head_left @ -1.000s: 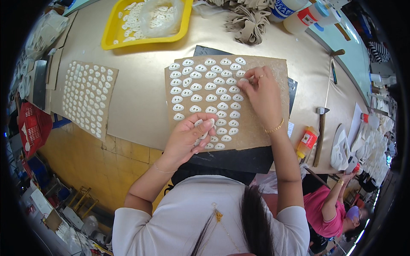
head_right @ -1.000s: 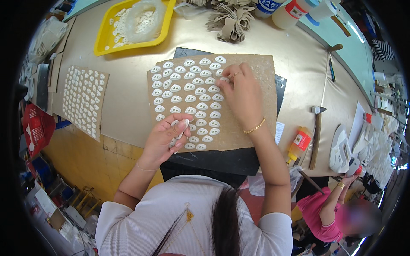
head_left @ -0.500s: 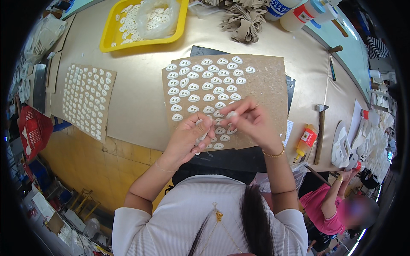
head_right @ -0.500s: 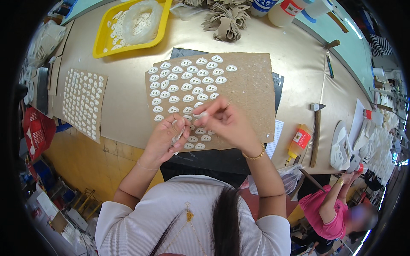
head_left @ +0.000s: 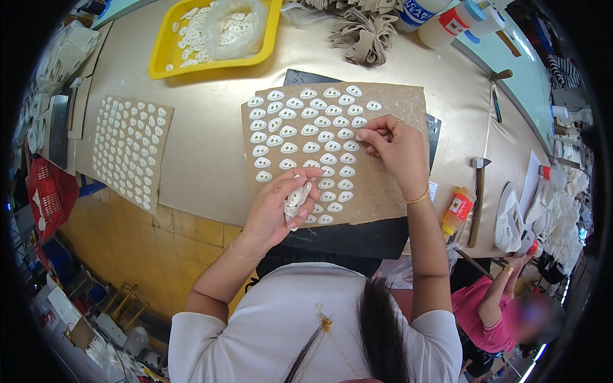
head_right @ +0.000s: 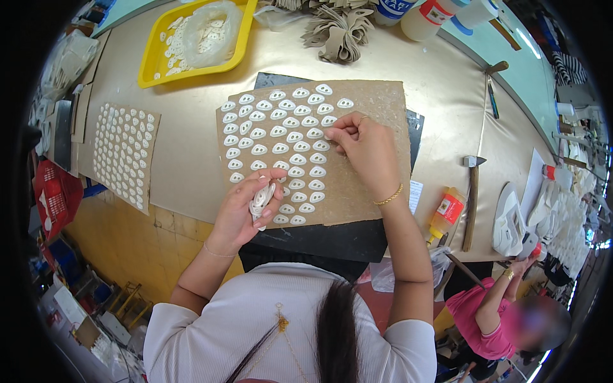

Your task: The person applies glue to a cardboard sheet and then places small white buttons onto the glued spots. They continue picking buttons from a yellow tray and arranging them in rows on the cardboard.

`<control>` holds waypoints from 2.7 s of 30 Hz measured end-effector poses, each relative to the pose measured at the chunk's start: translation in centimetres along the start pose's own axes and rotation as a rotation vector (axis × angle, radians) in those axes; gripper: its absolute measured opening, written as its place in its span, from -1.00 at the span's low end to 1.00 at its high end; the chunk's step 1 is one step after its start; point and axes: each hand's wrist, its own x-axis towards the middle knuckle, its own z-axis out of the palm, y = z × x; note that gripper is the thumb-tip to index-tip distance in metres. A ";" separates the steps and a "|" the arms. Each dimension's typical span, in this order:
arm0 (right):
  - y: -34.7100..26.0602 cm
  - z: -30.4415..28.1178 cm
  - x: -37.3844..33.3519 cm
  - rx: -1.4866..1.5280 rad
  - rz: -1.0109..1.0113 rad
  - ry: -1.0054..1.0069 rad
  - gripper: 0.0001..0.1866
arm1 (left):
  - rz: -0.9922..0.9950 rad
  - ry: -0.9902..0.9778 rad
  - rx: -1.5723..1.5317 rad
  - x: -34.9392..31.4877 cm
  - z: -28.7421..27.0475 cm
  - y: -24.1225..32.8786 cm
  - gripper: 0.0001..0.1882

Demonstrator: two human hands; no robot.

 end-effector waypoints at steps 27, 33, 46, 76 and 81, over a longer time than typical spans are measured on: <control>-0.2 3.3 -4.8 0.397 -0.362 -0.163 -0.88 | 0.113 -0.120 0.350 0.1 0.2 -1.4 -0.35; 1.7 -1.5 -2.4 0.473 -0.137 0.020 -0.88 | 0.042 -0.050 0.333 0.0 0.9 -0.6 -0.48; 0.6 -3.6 6.0 -0.138 -0.213 -0.009 -0.82 | -0.016 -0.059 0.015 0.3 0.0 -0.1 -0.80; -0.5 2.7 -4.4 0.366 -0.181 -0.534 -0.80 | 0.041 -0.103 0.078 0.7 -0.4 -1.0 -0.81; 0.1 2.5 -4.4 0.443 -0.273 -0.480 -0.85 | -0.035 -0.142 0.050 0.7 -0.9 -1.0 -0.78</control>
